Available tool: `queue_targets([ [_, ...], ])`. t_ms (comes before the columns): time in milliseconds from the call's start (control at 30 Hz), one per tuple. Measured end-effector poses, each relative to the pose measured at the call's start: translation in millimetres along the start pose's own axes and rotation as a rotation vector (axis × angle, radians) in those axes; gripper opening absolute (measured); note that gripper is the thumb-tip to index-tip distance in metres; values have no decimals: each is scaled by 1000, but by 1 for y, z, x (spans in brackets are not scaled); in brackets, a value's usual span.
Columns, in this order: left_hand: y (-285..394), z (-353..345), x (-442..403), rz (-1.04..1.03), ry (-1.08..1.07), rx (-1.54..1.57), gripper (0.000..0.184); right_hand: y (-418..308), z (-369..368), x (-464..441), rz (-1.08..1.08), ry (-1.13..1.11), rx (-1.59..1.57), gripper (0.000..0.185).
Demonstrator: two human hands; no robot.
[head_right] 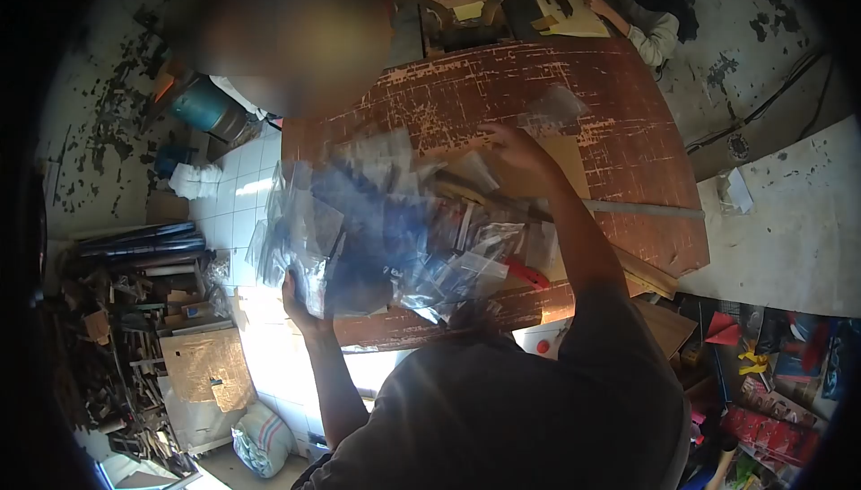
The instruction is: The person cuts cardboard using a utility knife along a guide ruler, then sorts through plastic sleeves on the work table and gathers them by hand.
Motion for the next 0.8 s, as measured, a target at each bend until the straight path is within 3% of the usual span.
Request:
queue_targets([
  [133,-2,12,1,22,-63,-4,37,9,-19,-4,47,-138,-86,58],
  [200,-3,9,1,26,-79,-9,36,29,3,-5,-192,202,207,60],
  [233,-1,7,2,20,-87,-9,35,36,4,-5,-196,207,200,60],
  [300,-1,5,1,24,-87,-4,34,54,22,9,-669,496,577,65],
  [433,-1,1,6,-11,-15,-28,32,91,35,27,-682,613,621,63],
  [533,-3,-6,8,-6,2,-30,32,99,47,31,-642,536,551,48],
  [600,-5,-9,8,-4,0,-34,32,107,54,24,-604,457,681,30],
  [733,-5,-16,10,-14,-24,-55,36,106,84,23,-477,391,790,20],
  [800,-6,-17,7,-19,-30,-44,37,107,113,33,-552,582,273,23],
])
Point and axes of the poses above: each hand's wrist, its own x-axis away from the middle knuckle, its own z-axis out of the back of the hand, y = z × x, the point moved 5 cm from there along -x, towards the middle knuckle, and after that the axes turned 14 degrees about -y, right-handed, at the moved point
